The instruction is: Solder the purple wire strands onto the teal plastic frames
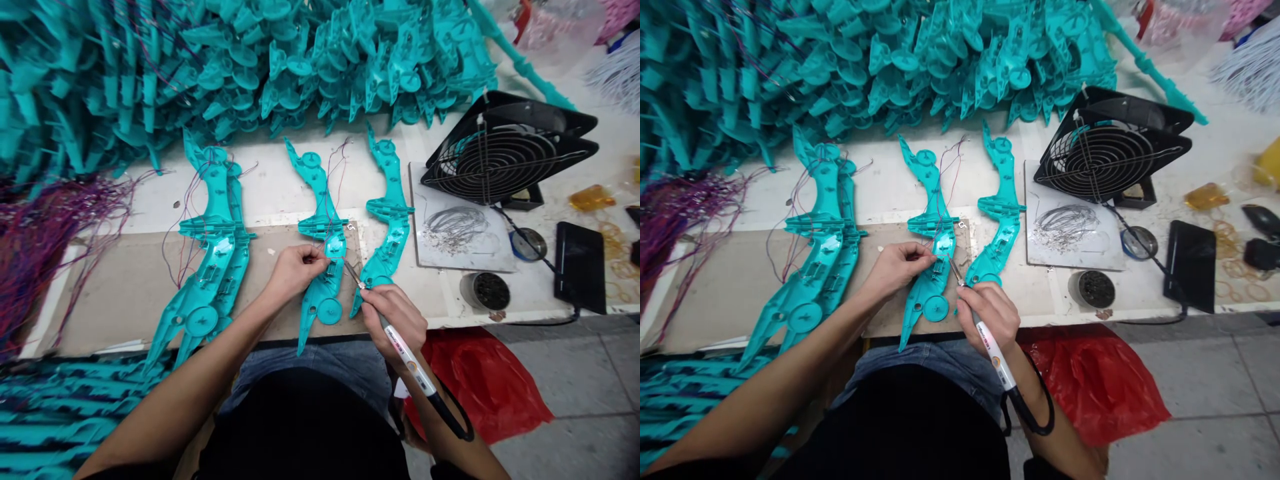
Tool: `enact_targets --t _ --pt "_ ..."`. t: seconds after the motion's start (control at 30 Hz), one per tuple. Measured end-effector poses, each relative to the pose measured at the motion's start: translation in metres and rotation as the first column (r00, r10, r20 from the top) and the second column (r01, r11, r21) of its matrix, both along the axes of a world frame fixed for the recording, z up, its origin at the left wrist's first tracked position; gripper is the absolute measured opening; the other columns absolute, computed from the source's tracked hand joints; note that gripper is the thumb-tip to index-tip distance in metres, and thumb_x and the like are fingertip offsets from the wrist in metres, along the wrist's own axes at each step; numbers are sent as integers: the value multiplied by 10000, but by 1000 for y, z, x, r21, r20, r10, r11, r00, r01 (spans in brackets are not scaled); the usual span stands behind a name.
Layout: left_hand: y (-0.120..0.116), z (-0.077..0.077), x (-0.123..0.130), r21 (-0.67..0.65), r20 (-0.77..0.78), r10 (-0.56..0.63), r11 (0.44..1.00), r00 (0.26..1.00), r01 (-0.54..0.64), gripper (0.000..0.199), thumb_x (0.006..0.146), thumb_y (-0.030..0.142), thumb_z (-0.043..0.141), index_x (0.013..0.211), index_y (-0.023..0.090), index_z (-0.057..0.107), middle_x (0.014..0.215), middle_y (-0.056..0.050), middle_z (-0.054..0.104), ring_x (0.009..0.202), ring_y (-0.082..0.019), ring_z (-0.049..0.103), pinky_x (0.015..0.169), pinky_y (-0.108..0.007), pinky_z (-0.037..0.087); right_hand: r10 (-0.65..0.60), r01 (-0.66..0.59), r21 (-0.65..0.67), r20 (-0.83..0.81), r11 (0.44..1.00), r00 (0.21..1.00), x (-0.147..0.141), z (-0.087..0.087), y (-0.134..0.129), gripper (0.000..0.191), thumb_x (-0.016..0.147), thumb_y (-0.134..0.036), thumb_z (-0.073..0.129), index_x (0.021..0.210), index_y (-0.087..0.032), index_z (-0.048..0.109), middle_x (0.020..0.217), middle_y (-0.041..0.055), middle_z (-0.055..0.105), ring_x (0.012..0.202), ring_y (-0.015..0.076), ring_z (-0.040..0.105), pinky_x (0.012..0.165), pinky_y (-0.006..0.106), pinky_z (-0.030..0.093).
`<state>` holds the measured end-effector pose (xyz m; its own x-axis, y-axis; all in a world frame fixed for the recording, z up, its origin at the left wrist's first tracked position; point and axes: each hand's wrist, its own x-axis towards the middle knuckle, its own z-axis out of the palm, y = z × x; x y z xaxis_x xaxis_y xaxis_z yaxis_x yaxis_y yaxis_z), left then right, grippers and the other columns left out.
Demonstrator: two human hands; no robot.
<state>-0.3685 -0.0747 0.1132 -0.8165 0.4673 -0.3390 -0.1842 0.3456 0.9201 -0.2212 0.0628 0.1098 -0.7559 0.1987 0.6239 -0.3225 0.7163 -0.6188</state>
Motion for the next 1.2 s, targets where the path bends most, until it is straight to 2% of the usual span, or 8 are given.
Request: enact_targets --t 0.23,0.47,0.7,0.87,0.97,1.07,1.13,1.2 --pt "1 -1 0 20 19 15 1000 1000 -16 211 616 338 679 639 130 654 616 -4 609 567 -105 509 544 -223 393 -115 121 -122 54 985 992 -16 3 6 272 869 -193 601 1137 -221 640 886 44 699 788 170 665 747 322 555" --pt "1 0 1 26 -5 -6 1000 1000 6 202 625 344 632 640 143 629 608 -1 581 575 -109 487 545 -228 383 -104 115 -61 163 991 981 -50 4 0 446 822 -203 649 1252 -251 538 967 29 683 915 177 632 792 319 550" --pt "0 -3 0 49 -25 3 999 1000 -2 169 638 313 629 628 145 620 597 10 569 569 -103 488 555 -230 386 -88 88 12 66 996 994 -62 0 -2 361 874 -188 564 1231 -242 554 889 32 673 832 177 635 786 331 545" --pt "-2 -8 0 19 -67 -53 998 996 55 146 703 281 608 683 138 632 645 -10 600 614 -125 533 599 -246 422 -114 114 1 105 993 988 -59 1 -2 339 884 -184 561 1220 -235 566 932 36 682 853 170 643 811 317 535" --pt "-10 -3 4 -58 -266 -79 996 961 65 217 729 265 626 900 139 669 892 -69 658 823 -181 596 741 -296 462 -128 132 -18 132 991 983 -56 3 -5 325 886 -193 569 1208 -235 573 912 32 675 849 167 645 811 311 535" --pt "-19 9 11 -153 -579 -104 988 809 17 342 743 294 674 1065 183 664 1186 -106 600 1132 -254 507 962 -388 380 -99 104 -39 121 994 988 -55 5 -10 330 880 -181 581 1205 -239 574 899 21 672 841 155 646 814 296 532" --pt "-23 16 15 -196 -644 -177 979 744 64 240 797 307 640 1014 214 687 1144 -78 633 1139 -253 495 1002 -417 317 -65 72 -55 119 996 991 -57 5 -15 330 878 -176 586 1201 -239 576 902 19 673 840 149 646 810 288 531" --pt "-24 19 18 -214 -602 -226 970 765 118 145 845 287 587 902 223 703 954 -43 684 1000 -222 552 965 -407 320 -39 50 -77 136 996 990 -58 5 -19 317 882 -189 583 1195 -239 581 919 25 676 841 150 646 805 291 532"
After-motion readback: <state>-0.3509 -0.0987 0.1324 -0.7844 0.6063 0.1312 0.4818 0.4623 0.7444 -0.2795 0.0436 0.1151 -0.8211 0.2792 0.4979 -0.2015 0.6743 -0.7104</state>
